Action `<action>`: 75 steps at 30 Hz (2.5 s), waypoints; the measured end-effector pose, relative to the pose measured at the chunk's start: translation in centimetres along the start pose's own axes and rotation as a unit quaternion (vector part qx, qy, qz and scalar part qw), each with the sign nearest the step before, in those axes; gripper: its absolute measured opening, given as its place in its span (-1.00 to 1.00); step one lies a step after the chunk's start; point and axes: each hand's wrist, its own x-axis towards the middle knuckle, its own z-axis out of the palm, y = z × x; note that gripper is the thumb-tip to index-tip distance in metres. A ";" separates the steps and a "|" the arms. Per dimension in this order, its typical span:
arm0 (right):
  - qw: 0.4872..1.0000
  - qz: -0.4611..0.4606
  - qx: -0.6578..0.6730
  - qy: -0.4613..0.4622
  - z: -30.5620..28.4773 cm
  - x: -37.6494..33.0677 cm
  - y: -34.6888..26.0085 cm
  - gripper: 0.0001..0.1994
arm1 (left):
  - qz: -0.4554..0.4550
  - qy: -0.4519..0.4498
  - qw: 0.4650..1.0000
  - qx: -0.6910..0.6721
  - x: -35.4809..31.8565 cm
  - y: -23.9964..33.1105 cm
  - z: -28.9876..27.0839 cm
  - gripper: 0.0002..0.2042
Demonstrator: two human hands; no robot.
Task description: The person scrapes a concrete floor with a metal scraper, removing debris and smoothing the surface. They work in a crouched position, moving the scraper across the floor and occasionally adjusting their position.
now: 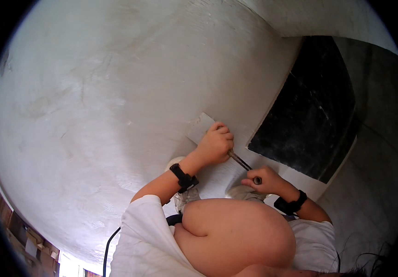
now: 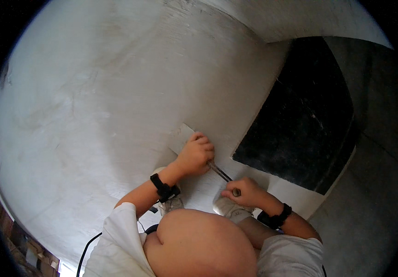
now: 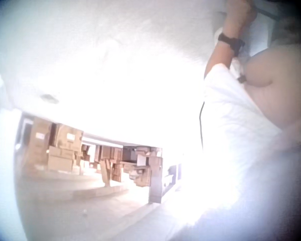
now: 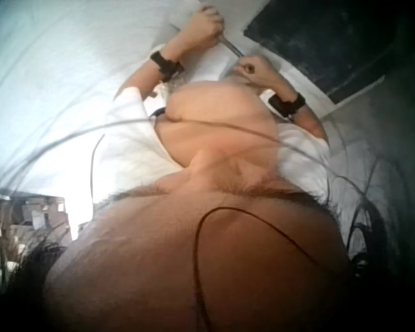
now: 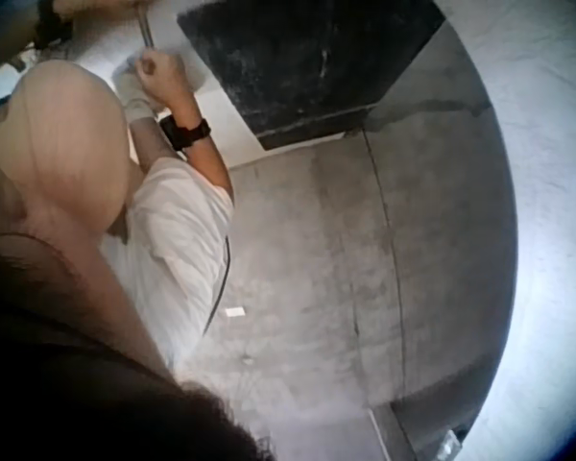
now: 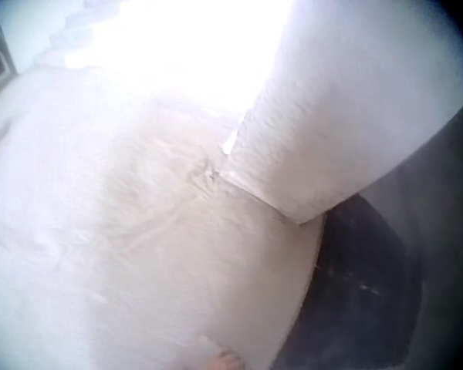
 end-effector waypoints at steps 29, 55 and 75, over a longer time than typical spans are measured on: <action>0.706 0.224 0.670 0.046 -3.8 -5.7 6.0 -0.54 | 0.031 -0.022 0.995 0.091 3.6 5.8 3.7 -0.85; 0.982 -0.115 -0.122 0.083 0.3 -6.9 3.9 -0.33 | -0.008 -0.132 0.991 0.004 1.7 4.4 4.4 -0.81; 0.960 -0.167 -0.199 0.103 1.5 -5.3 6.5 -0.36 | 0.054 -0.106 0.993 -0.003 0.7 2.8 4.9 -0.82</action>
